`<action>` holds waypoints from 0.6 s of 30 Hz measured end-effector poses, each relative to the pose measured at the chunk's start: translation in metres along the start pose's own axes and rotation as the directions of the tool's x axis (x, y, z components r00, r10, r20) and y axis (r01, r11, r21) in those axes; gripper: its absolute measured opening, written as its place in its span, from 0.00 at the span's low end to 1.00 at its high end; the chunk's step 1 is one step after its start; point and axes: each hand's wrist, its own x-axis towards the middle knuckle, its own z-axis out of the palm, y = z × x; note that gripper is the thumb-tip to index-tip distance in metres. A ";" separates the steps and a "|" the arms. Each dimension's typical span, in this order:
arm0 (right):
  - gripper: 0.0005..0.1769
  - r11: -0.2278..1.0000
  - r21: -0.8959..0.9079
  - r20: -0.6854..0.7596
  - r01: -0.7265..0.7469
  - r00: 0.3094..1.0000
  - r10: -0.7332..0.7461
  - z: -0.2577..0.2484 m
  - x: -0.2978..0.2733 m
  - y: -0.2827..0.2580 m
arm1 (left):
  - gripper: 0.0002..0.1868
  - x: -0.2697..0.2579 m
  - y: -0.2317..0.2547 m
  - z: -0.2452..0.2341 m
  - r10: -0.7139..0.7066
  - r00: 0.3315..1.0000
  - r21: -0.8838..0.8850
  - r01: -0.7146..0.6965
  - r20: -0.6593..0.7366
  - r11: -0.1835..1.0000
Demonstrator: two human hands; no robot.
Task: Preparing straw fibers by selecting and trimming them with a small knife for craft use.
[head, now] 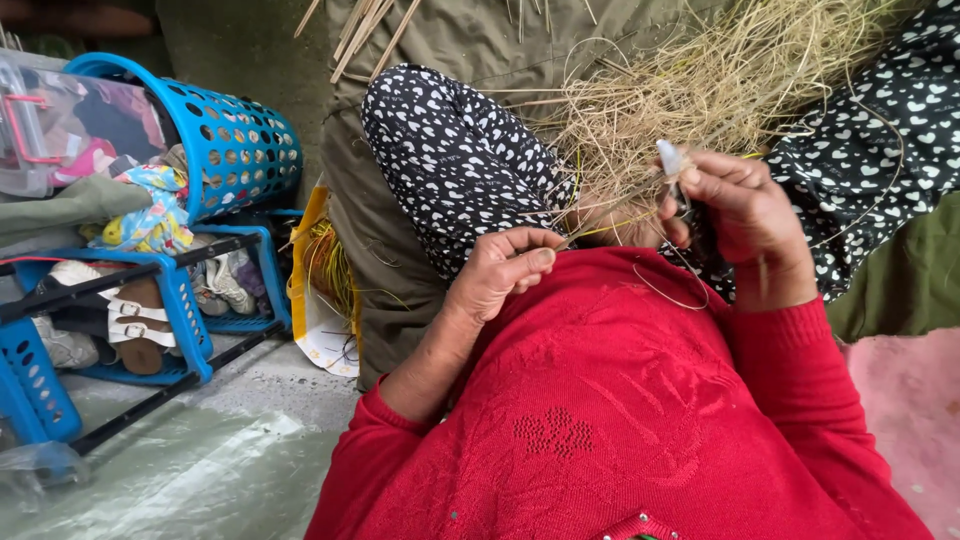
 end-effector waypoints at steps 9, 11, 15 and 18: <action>0.08 0.982 -0.190 -0.254 0.024 0.965 -0.073 -0.007 0.003 -0.033 | 0.09 -0.012 0.004 -0.017 -0.054 0.989 0.168 0.076 -0.137 0.983; 0.08 0.978 -0.163 -0.356 0.133 0.916 -0.184 -0.033 0.004 -0.038 | 0.09 -0.013 0.005 -0.023 -0.014 0.989 0.162 0.038 -0.145 0.986; 0.09 0.970 -0.156 -0.390 0.188 0.890 -0.236 -0.075 -0.006 -0.047 | 0.10 -0.007 0.009 -0.023 0.102 0.975 0.153 -0.072 -0.198 0.986; 0.08 0.956 -0.273 -0.384 0.102 0.900 -0.206 -0.010 -0.007 -0.045 | 0.09 0.008 0.012 -0.012 0.172 0.974 0.077 -0.162 -0.150 0.984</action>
